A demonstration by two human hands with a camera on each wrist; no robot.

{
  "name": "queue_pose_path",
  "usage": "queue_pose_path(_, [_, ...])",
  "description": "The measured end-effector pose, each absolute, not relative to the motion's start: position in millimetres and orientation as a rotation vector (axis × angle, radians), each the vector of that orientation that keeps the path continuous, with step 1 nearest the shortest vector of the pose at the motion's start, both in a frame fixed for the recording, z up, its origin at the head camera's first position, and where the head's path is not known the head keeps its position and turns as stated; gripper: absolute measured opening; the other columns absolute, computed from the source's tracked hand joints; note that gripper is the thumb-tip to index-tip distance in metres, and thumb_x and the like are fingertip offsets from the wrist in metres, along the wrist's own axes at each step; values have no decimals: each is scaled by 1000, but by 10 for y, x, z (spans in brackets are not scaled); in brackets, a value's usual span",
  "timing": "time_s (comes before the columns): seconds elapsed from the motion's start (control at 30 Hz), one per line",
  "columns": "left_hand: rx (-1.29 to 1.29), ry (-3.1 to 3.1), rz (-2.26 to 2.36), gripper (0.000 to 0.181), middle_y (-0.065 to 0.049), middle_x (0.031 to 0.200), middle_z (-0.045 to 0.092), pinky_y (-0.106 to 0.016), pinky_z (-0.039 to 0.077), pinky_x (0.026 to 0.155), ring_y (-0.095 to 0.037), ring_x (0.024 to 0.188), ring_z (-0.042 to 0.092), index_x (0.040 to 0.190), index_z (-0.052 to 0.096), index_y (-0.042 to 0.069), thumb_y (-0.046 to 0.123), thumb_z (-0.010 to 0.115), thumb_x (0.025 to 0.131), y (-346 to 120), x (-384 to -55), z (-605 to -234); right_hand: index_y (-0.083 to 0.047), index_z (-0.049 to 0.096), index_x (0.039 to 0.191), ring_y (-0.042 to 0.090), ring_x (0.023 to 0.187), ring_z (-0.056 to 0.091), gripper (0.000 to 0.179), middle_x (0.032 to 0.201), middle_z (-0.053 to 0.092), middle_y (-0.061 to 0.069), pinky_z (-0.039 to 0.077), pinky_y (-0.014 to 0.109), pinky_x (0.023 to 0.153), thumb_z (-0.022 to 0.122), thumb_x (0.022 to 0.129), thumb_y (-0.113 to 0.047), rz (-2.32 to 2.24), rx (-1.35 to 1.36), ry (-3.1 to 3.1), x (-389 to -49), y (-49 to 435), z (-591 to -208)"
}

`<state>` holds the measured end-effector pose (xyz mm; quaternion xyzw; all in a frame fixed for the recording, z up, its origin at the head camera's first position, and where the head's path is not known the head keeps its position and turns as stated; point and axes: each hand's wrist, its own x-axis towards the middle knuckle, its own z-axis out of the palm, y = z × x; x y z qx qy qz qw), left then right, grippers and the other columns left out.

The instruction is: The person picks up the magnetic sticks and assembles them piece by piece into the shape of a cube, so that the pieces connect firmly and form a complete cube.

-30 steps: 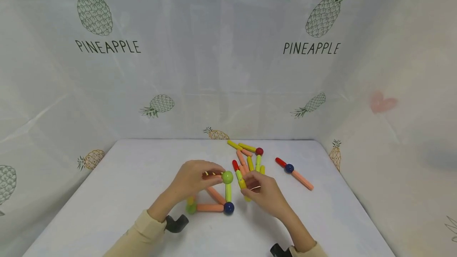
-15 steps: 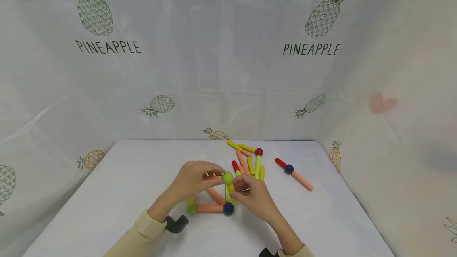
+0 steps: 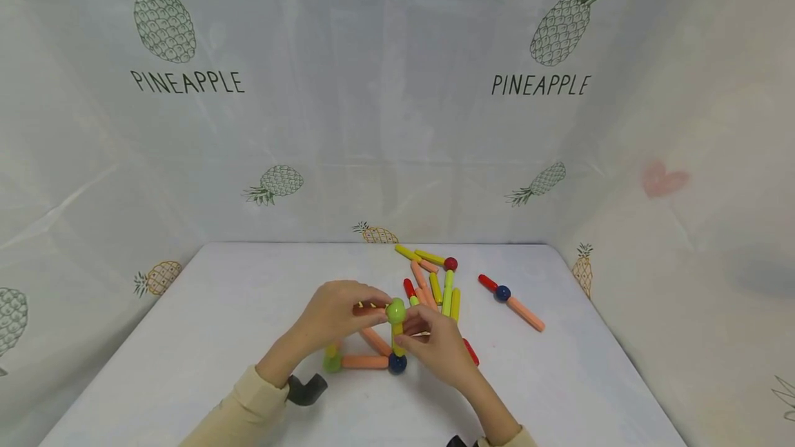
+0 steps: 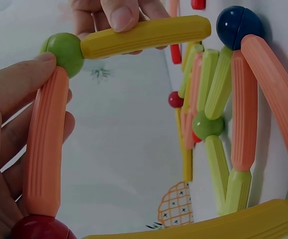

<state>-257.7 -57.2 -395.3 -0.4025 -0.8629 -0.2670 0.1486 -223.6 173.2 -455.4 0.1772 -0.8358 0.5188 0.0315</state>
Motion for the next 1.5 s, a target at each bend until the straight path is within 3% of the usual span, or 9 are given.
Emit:
queue_pose_path(0.43, [-1210,-2427,-669,23,20,90,68,-17,43,60,5,68,50,108,75,29,39,74,86,-623,-2587,-3980,-21,62,109,16,94,66,29,101,67,1,55,28,78,78,85,-24,1648,630,-2567,-2248,1738,-4610])
queue_pose_path(0.8, [-1000,-2425,-752,22,27,92,63,-23,44,66,-1,81,48,105,73,35,46,72,86,-992,-2590,-4103,-24,61,109,14,92,66,32,97,66,-5,55,26,79,79,83,-18,1559,598,-2564,-2265,1787,-4628])
queue_pose_path(1.0, [-922,-2501,-972,27,28,100,60,-24,48,70,0,90,51,112,68,40,50,69,87,-1101,-2560,-4235,-17,62,110,18,90,66,31,97,67,-1,56,26,76,78,83,-11,1538,612,-2524,-2277,1780,-4565])
queue_pose_path(1.23, [-920,-2454,-1207,27,17,105,63,-24,53,65,-6,81,58,114,68,30,35,73,88,-1166,-2536,-4362,-10,62,110,24,91,66,31,96,66,7,55,28,77,76,84,-4,1554,567,-2546,-2157,1696,-4318])
queue_pose_path(1.5, [-896,-2446,-1340,30,19,105,61,-25,53,71,-7,85,58,117,65,32,27,74,89,-1177,-2482,-4427,-11,64,110,21,90,66,31,95,67,6,56,27,76,77,83,-4,1540,562,-2537,-2228,1713,-4387])
